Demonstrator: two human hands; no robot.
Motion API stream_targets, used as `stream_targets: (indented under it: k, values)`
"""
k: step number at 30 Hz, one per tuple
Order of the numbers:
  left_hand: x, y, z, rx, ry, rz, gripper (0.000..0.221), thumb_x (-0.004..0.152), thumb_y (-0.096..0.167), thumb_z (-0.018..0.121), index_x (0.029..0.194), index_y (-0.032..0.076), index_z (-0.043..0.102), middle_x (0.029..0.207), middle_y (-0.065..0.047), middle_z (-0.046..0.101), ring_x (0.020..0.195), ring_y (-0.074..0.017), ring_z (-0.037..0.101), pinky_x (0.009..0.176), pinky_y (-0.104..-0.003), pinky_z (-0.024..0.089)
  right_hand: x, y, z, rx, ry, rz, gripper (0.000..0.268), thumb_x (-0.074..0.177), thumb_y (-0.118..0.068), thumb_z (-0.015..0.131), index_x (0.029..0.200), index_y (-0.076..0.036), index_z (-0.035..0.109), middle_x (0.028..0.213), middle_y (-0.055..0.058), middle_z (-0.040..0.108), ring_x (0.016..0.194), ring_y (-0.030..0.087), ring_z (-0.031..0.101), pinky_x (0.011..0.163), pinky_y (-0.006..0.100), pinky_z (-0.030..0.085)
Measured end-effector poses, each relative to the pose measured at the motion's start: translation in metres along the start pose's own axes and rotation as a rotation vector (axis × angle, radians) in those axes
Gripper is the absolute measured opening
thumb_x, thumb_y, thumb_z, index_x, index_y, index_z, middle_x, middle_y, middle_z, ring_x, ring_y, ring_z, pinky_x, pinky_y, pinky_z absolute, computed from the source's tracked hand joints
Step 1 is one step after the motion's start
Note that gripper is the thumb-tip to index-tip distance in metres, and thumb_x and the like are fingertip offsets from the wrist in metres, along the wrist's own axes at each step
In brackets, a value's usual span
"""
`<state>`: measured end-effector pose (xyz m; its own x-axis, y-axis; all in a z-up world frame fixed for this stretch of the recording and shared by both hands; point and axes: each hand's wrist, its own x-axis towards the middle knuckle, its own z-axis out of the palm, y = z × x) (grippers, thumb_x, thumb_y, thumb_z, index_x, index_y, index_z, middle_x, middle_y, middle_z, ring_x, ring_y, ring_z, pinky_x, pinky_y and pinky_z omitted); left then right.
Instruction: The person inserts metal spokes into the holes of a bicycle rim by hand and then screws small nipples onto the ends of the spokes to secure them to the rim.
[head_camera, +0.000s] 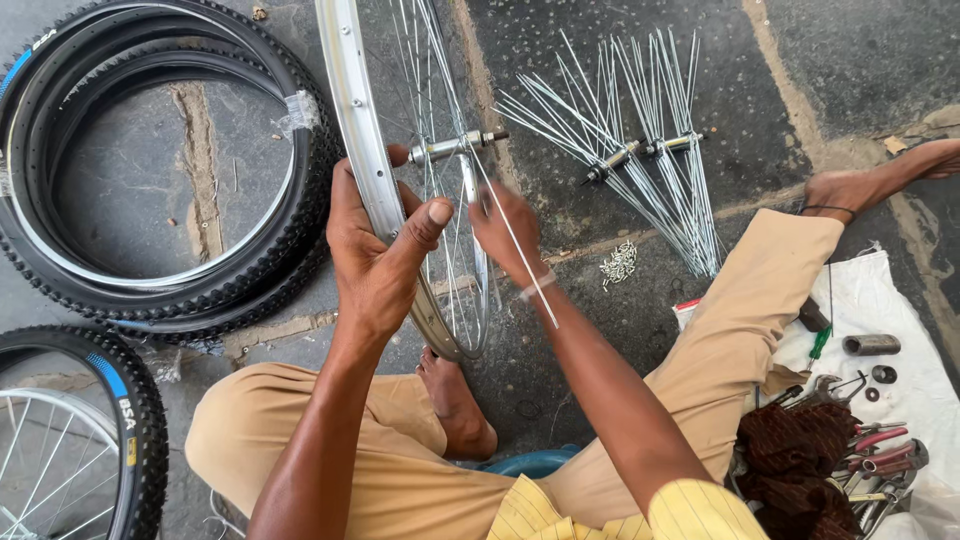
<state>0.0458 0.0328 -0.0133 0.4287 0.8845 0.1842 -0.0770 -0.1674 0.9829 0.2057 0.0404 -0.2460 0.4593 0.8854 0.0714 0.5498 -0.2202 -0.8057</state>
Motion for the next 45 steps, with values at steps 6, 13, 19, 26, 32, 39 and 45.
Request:
stream_targets:
  k: [6,13,19,26,32,39,45]
  values:
    - [0.002,-0.002,0.001,-0.012,0.000,0.002,0.060,0.092,0.028,0.084,0.134,0.001,0.050,0.083,0.002,0.056,0.072,-0.0082,0.061,0.062,-0.024,0.053,-0.034,0.046,-0.062,0.901,0.136,0.636,0.023,0.086,-0.010,0.069,0.108,-0.001,0.071,0.096,0.016,0.075,0.083,0.023,0.075,0.069,0.037,0.060]
    - [-0.006,0.000,0.011,-0.061,-0.005,0.035,0.058,0.094,0.028,0.082,0.134,0.000,0.051,0.082,0.001,0.057,0.072,-0.0086,0.060,0.063,-0.024,0.051,-0.012,-0.010,-0.044,0.075,0.262,0.176,0.027,0.096,-0.029,0.069,0.099,-0.002,0.066,0.091,0.011,0.071,0.083,0.023,0.072,0.070,0.037,0.059]
    - [-0.006,0.009,0.008,-0.004,0.003,0.036,0.060,0.094,0.031,0.081,0.135,0.000,0.050,0.081,0.002,0.058,0.071,-0.0079,0.060,0.061,-0.023,0.051,0.015,-0.020,-0.012,-0.405,0.035,-0.033,0.026,0.097,-0.025,0.066,0.107,-0.001,0.064,0.086,0.016,0.072,0.073,0.032,0.071,0.064,0.044,0.057]
    - [-0.001,0.000,0.004,0.034,-0.011,0.046,0.058,0.094,0.033,0.080,0.134,0.001,0.051,0.085,-0.001,0.061,0.071,-0.0100,0.066,0.060,-0.026,0.058,-0.005,-0.010,-0.051,0.173,-0.026,0.156,0.016,0.093,-0.011,0.062,0.106,-0.005,0.055,0.084,0.015,0.070,0.063,0.027,0.071,0.054,0.041,0.059]
    - [-0.007,0.003,0.009,-0.038,-0.072,-0.008,0.057,0.095,0.031,0.077,0.135,0.002,0.050,0.092,-0.009,0.063,0.074,-0.0129,0.066,0.063,-0.029,0.057,-0.022,-0.013,-0.050,-0.193,0.013,-0.019,0.017,0.092,-0.007,0.065,0.108,-0.002,0.064,0.102,0.015,0.068,0.081,0.030,0.072,0.066,0.044,0.061]
    - [-0.010,0.003,0.011,-0.021,-0.080,0.131,0.054,0.099,0.027,0.078,0.137,0.002,0.048,0.113,-0.004,0.062,0.102,-0.0099,0.065,0.087,-0.027,0.059,-0.019,-0.022,0.000,-0.088,0.267,0.098,0.043,0.082,-0.017,0.083,0.110,0.003,0.056,0.104,0.018,0.061,0.096,0.036,0.064,0.081,0.050,0.055]
    - [-0.012,-0.001,0.008,0.012,-0.066,0.069,0.055,0.097,0.026,0.080,0.137,0.001,0.051,0.094,-0.001,0.057,0.085,-0.0083,0.058,0.073,-0.024,0.051,-0.019,-0.013,-0.003,-0.331,0.234,-0.010,0.016,0.092,-0.021,0.072,0.099,-0.006,0.072,0.111,0.016,0.062,0.107,0.034,0.060,0.092,0.050,0.050]
